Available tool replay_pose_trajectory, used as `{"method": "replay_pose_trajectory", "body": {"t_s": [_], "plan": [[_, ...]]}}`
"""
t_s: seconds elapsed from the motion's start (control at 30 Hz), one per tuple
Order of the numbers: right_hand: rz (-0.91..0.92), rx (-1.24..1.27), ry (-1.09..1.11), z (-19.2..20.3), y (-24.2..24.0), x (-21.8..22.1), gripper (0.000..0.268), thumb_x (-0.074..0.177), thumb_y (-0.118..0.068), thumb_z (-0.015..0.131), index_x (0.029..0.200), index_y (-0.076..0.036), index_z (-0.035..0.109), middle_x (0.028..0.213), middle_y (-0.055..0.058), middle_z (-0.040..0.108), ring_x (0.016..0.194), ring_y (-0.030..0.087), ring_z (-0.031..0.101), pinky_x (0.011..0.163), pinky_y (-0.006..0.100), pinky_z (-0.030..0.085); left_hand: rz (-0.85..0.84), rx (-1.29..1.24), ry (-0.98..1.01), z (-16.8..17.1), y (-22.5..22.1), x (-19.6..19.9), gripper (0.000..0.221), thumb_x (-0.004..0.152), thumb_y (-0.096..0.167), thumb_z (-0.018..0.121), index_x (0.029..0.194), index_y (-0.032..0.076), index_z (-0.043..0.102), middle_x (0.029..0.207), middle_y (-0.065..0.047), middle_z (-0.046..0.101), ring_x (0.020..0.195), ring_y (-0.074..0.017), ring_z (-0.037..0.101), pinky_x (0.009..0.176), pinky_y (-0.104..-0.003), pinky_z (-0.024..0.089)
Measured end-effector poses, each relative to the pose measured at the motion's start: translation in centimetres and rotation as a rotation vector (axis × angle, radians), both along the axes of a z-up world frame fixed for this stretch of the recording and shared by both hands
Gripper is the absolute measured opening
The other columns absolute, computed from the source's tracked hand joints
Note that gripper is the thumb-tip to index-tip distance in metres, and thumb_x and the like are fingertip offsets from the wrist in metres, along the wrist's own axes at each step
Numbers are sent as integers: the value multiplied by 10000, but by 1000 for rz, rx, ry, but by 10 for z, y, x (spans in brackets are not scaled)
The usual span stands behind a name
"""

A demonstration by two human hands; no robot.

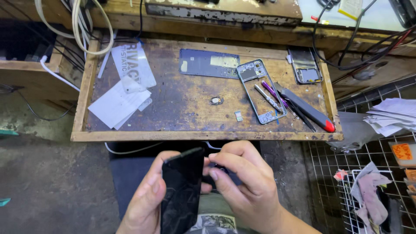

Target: The person disassembles a mobile phone by removing the back panel and screen assembly, then uses a screwdriver to unscrew and remove internal components from the frame.

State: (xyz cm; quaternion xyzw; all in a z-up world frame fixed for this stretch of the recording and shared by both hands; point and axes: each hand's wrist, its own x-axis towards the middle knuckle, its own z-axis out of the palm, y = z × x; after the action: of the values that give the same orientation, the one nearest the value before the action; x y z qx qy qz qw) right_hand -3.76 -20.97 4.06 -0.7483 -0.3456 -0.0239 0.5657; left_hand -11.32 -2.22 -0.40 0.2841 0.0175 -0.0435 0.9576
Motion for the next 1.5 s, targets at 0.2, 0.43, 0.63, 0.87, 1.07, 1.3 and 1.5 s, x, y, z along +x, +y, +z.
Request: {"method": "replay_pose_trajectory", "body": {"t_s": [0.2, 0.43, 0.63, 0.87, 1.07, 1.3, 1.5], "plan": [[76, 27, -16, 9, 12, 3, 177, 900, 107, 704, 1044, 6, 687, 1114, 109, 585, 748, 134, 673, 648, 232, 568, 11, 27, 68, -5, -12, -15, 753, 926, 494, 720, 1347, -55, 423, 1139, -284, 656, 1089, -308, 671, 972, -410, 526], [96, 16, -13, 2, 5, 5, 193, 930, 127, 688, 1082, 8, 702, 1147, 96, 572, 713, 73, 677, 611, 192, 578, 26, 30, 35, -11, -18, -14, 754, 926, 501, 733, 1323, -68, 436, 1132, -281, 653, 1102, -310, 657, 1003, -428, 506], [60, 43, -66, 1, 4, 4, 213, 902, 123, 712, 1081, 7, 722, 1124, 111, 584, 761, 103, 681, 621, 198, 603, 51, 32, 22, -11, -25, -15, 711, 937, 455, 740, 1343, -49, 447, 1209, -252, 628, 1137, -309, 624, 1032, -456, 485], [11, 52, -304, -1, 5, 5, 263, 846, 53, 777, 1088, -15, 701, 1100, 105, 622, 1015, 245, 657, 914, 359, 564, 50, 171, -57, -14, -24, -17, 636, 982, 448, 702, 1327, -32, 466, 1405, -223, 554, 1270, -276, 562, 1132, -490, 413], [52, 77, -308, -4, 2, 8, 232, 872, 43, 761, 1083, -24, 694, 1097, 105, 622, 1038, 257, 657, 954, 380, 578, 46, 289, -157, -21, -24, -14, 598, 1020, 453, 659, 1342, -14, 469, 1540, -245, 495, 1459, -303, 441, 1237, -504, 290], [74, 78, -321, -3, 1, 8, 202, 897, 13, 767, 1081, -19, 688, 1093, 100, 618, 1033, 250, 645, 960, 367, 574, 12, 301, -190, -23, -21, -12, 568, 1046, 431, 648, 1372, 8, 453, 1567, -241, 467, 1485, -309, 405, 1252, -507, 264], [126, 30, -249, 7, -2, 11, 152, 928, 14, 716, 1060, -22, 652, 1050, 111, 595, 951, 235, 608, 843, 326, 539, -30, 262, -179, -24, -22, -14, 566, 1047, 424, 646, 1377, 2, 462, 1561, -238, 468, 1484, -312, 416, 1253, -513, 278]]}}
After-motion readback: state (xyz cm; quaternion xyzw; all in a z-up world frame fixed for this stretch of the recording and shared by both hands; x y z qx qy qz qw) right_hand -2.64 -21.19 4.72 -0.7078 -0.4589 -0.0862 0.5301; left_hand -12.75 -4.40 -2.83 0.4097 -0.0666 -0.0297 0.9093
